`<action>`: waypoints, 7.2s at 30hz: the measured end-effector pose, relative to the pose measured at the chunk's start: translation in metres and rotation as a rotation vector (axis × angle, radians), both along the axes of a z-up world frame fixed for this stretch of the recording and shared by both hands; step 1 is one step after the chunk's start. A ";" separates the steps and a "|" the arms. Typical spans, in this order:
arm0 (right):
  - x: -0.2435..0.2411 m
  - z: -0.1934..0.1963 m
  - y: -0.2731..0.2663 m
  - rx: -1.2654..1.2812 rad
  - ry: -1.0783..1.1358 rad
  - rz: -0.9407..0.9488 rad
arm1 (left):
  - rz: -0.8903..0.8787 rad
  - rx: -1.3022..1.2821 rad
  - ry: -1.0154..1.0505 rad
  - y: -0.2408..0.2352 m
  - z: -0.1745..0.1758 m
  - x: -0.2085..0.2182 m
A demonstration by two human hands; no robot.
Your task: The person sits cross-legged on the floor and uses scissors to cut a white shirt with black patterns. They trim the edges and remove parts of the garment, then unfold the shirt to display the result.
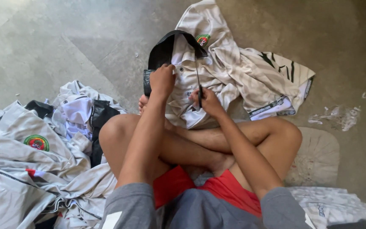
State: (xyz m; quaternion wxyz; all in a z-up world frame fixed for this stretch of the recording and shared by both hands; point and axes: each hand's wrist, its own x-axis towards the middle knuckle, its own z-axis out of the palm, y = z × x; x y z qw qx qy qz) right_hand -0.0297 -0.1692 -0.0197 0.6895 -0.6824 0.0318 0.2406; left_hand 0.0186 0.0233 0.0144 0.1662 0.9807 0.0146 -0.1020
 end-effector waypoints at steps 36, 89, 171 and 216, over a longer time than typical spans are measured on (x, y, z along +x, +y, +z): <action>-0.020 0.012 -0.007 0.049 0.103 0.084 | -0.057 0.154 -0.094 -0.010 -0.075 0.013; 0.021 -0.010 0.031 0.729 0.812 -0.003 | 0.179 -0.455 0.009 -0.018 0.028 0.004; 0.003 0.030 -0.044 -0.894 -0.132 -0.115 | 0.980 -0.973 -0.354 0.000 -0.069 0.039; -0.017 0.029 -0.067 -0.778 -0.181 -0.487 | -0.316 0.107 -0.125 -0.060 -0.017 -0.010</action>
